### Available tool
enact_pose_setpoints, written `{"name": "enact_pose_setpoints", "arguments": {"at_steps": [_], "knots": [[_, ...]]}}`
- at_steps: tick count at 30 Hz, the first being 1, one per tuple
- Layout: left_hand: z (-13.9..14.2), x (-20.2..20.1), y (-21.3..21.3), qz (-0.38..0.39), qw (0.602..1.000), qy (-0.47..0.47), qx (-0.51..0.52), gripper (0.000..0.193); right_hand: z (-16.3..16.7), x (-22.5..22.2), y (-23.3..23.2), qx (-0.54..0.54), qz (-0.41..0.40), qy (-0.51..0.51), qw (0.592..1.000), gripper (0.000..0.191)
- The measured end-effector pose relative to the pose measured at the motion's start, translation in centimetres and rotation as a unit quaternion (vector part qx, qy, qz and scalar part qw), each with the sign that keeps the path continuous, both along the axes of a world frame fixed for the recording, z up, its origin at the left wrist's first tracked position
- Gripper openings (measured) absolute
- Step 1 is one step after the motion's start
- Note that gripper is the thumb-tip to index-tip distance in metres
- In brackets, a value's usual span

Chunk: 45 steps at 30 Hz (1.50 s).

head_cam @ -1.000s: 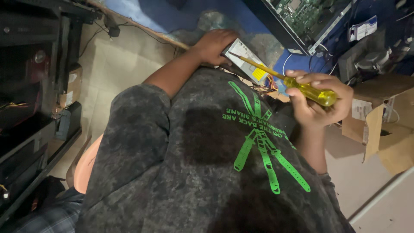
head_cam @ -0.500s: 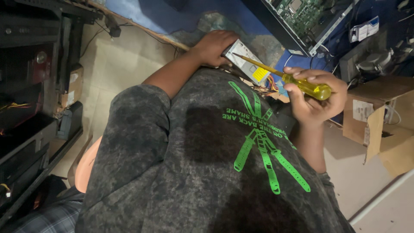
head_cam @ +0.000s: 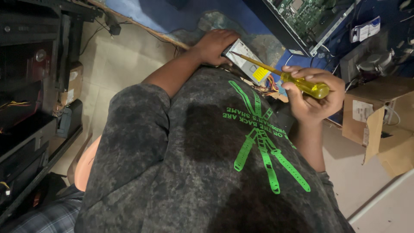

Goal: The person uses a long yellow-handled screwdriver to unscrew and remove parts from an open desktop computer case on the workbench, working on the motherboard area and handling small screws. They then move to a power supply unit beside the case and continue unscrewing and prying at it with the same screwdriver.

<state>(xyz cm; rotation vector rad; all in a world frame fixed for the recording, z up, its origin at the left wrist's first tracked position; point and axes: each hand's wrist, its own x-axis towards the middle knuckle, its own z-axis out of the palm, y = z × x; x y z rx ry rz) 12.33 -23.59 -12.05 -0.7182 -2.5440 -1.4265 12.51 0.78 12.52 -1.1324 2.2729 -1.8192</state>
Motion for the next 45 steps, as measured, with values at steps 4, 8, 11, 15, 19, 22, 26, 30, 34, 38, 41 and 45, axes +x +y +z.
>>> {"name": "enact_pose_setpoints", "arguments": {"at_steps": [4, 8, 11, 15, 19, 22, 26, 30, 34, 38, 41, 45], "knots": [[0.0, 0.0, 0.0, 0.001, 1.0, 0.005, -0.002, 0.091, -0.1, 0.1, -0.1, -0.006, 0.0, -0.011, 1.0, 0.042], [0.0, 0.1, 0.1, 0.008, 1.0, 0.006, 0.002, 0.09, -0.2, 0.0, -0.2, -0.002, 0.006, 0.002, 1.0, 0.042], [0.0, 0.0, 0.1, 0.009, 1.0, 0.004, 0.001, 0.089, -0.2, -0.1, -0.2, -0.002, 0.01, 0.002, 1.0, 0.042], [0.0, 0.1, 0.1, 0.006, 1.0, 0.014, 0.016, 0.093, -0.3, 0.0, 0.0, 0.002, 0.007, 0.005, 1.0, 0.042], [-0.1, 0.3, 0.2, 0.008, 1.0, 0.012, 0.007, 0.092, -0.6, 0.1, 0.1, 0.0, 0.007, 0.015, 1.0, 0.044], [-0.1, 0.6, 0.3, 0.016, 1.0, 0.017, 0.01, 0.095, -0.6, 0.2, 0.1, 0.009, 0.003, -0.002, 1.0, 0.043], [-0.1, 0.6, 0.3, 0.01, 1.0, 0.01, 0.013, 0.091, -0.4, 0.4, -0.1, 0.011, 0.01, 0.003, 1.0, 0.043], [-0.1, 0.6, 0.2, 0.007, 1.0, 0.011, 0.013, 0.089, -0.3, 0.4, -0.7, 0.016, 0.023, 0.002, 1.0, 0.044], [-0.1, 0.4, 0.2, 0.001, 1.0, 0.007, 0.017, 0.087, 0.1, 0.0, -0.9, 0.035, 0.046, 0.018, 0.998, 0.046], [-0.3, 0.2, 0.3, 0.003, 1.0, -0.001, 0.009, 0.088, 0.3, 0.1, -1.2, 0.038, 0.046, 0.019, 0.998, 0.047], [-0.6, 0.2, 0.4, -0.001, 1.0, 0.01, 0.017, 0.088, 0.3, 0.1, -1.3, 0.033, 0.05, 0.023, 0.998, 0.046], [-1.0, 0.3, 0.4, 0.006, 1.0, 0.016, 0.014, 0.088, 0.3, 0.1, -1.4, 0.033, 0.046, 0.029, 0.998, 0.045]]}}
